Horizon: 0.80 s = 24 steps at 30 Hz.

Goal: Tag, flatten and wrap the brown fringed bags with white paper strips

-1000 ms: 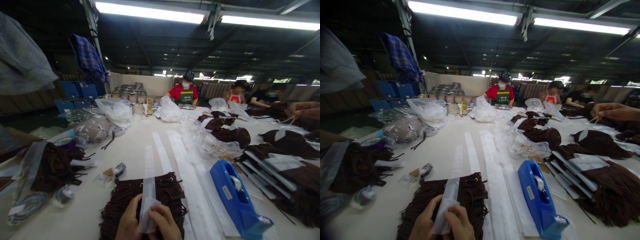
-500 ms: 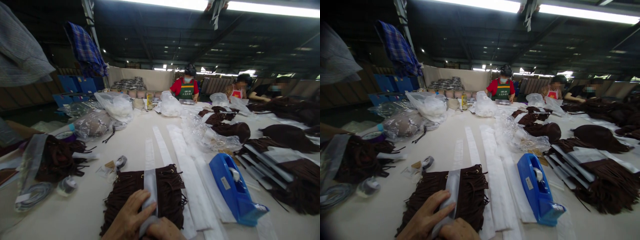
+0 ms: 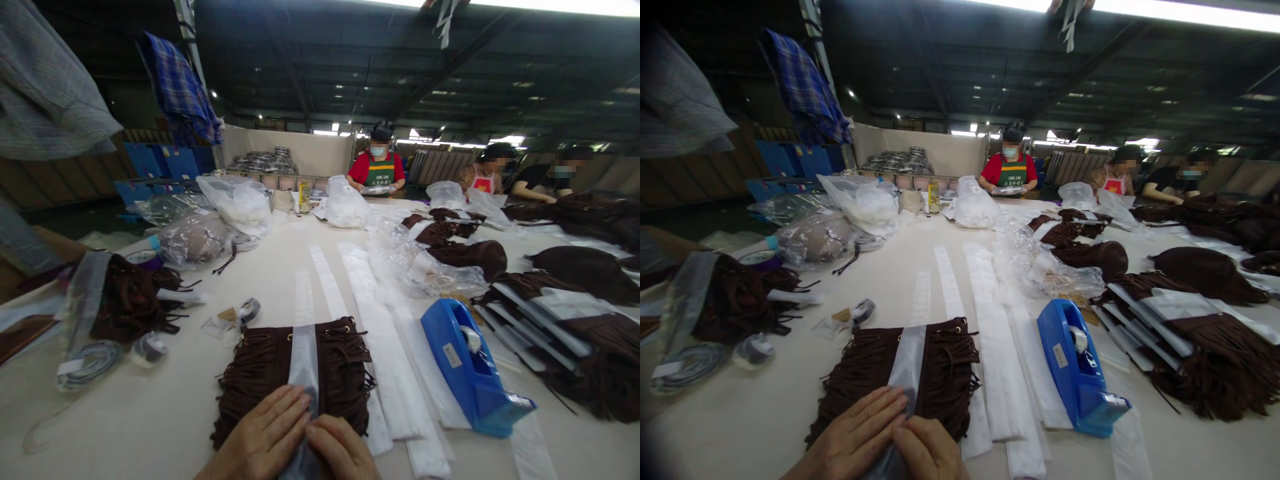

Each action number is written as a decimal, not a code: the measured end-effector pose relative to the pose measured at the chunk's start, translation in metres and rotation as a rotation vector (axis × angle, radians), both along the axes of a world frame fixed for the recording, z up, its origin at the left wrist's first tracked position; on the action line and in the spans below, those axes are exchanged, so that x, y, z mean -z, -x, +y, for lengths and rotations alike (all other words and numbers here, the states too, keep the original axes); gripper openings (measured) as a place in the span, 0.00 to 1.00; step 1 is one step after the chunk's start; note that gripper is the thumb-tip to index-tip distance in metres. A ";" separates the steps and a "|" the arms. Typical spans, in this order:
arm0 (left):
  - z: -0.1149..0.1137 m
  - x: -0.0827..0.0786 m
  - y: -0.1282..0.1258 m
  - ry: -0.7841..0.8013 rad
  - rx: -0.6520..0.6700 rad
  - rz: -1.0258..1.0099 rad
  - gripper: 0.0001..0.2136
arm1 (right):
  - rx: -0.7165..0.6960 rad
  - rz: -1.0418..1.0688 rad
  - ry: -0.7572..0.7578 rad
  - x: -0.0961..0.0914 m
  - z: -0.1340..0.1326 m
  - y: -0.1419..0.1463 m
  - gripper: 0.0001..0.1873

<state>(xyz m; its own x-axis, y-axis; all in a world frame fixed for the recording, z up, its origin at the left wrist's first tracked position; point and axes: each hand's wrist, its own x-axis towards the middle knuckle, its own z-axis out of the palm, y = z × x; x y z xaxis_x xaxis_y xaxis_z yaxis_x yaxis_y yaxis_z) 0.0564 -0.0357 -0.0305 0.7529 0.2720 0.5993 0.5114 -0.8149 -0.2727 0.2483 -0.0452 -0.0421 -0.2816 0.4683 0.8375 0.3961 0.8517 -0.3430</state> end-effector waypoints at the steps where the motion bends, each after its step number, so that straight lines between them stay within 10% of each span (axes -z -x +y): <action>1: -0.002 -0.001 -0.001 -0.010 -0.001 -0.008 0.17 | -0.012 0.001 0.002 -0.003 0.000 0.001 0.12; 18: -0.023 -0.003 -0.001 0.145 -0.047 -0.015 0.21 | -0.184 0.037 0.139 -0.014 -0.004 -0.004 0.09; 24: -0.036 0.000 -0.007 0.189 -0.169 0.012 0.20 | 0.142 -0.137 -0.068 -0.004 -0.025 -0.027 0.05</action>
<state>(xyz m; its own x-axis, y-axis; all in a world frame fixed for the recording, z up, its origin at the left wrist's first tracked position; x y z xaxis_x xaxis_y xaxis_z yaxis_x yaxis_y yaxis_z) 0.0633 -0.0716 -0.0303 0.6937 0.5012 0.5173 0.6428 -0.7548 -0.1306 0.2749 -0.0698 -0.0376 -0.3301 0.4553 0.8269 0.5530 0.8032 -0.2215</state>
